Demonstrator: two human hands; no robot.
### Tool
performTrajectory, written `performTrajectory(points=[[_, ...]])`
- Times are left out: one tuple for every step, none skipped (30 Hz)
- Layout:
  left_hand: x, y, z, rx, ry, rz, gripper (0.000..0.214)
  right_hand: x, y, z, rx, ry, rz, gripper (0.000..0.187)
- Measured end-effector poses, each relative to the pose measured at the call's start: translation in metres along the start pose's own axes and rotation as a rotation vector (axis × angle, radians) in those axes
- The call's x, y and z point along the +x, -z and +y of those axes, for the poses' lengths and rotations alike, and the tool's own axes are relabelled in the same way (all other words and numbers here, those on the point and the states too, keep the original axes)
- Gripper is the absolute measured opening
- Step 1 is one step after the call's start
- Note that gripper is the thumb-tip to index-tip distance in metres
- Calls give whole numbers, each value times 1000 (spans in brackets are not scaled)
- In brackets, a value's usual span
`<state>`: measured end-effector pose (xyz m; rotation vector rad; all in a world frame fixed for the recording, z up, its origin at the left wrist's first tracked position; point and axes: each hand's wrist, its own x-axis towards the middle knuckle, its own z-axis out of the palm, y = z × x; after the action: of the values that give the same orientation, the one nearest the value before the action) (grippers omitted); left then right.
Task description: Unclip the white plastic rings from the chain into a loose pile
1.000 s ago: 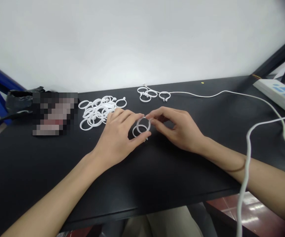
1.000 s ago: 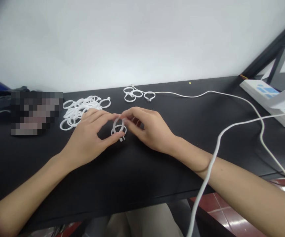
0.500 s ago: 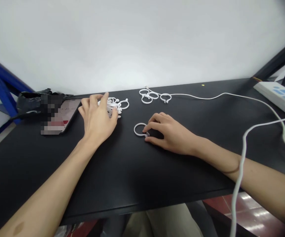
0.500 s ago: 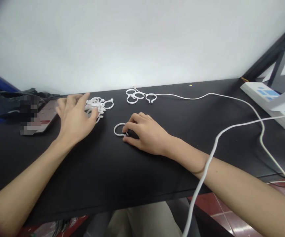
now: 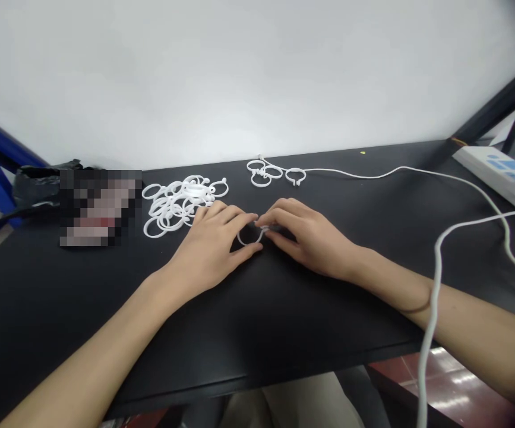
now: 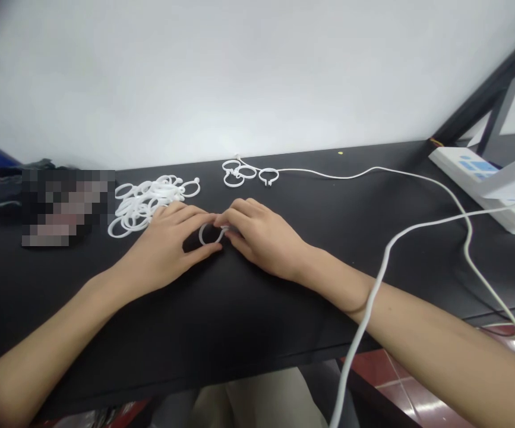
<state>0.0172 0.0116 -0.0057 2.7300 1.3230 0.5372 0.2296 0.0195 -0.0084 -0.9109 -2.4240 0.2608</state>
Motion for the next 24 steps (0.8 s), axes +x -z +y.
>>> performTrajectory(points=[[0,0,0,-8,-3,16,32,0,0,-1,10,-8,12,18],[0,0,0,-16,-9,31,32,1,0,-1,24,-22,19,17],[0,0,0,-24,-16,45,31,1,1,-2,42,-39,23,16],[0,0,1,-31,-22,59,31,1,1,-3,66,-62,27,15],[1,0,1,-36,-28,73,30,1,1,-4,98,-85,32,14],[0,0,2,-40,-33,88,30,2,2,-4,132,-109,38,13],[0,0,2,-43,-35,100,30,2,2,-5,165,-131,45,11],[0,0,3,-45,-36,111,30,2,3,-6,190,-148,53,10],[0,1,3,-44,-34,121,31,2,3,-6,208,-158,62,8],[0,1,3,-44,-32,129,31,2,4,-7,216,-164,68,7],[0,1,3,-43,-29,136,32,3,5,-7,218,-166,72,7],[0,2,3,-42,-26,140,32,3,6,-7,218,-167,73,7],[0,2,3,-41,-24,143,32,3,6,-8,219,-167,73,7],[0,1,3,-40,-23,144,32,3,7,-8,222,-166,72,7],[1,1,3,-39,-21,142,32,4,7,-8,225,-166,69,7],[1,0,4,-41,-20,139,32,5,6,-7,229,-168,65,7],[2,0,4,-43,-16,137,31,5,5,-6,234,-171,59,7],[2,-1,4,-45,-12,138,31,6,5,-4,238,-173,53,8],[3,-2,3,-40,-5,145,31,7,4,-1,235,-175,49,9],[3,-2,2,-25,4,161,31,8,3,4,217,-181,52,12],[4,-2,0,0,20,184,31,9,3,10,180,-190,63,16],[4,-1,-3,33,45,217,31,9,4,17,114,-211,83,25],[4,0,-8,72,78,257,33,9,4,24,7,-253,118,32],[4,1,-13,113,123,300,34,8,5,33,-108,-315,139,39]])
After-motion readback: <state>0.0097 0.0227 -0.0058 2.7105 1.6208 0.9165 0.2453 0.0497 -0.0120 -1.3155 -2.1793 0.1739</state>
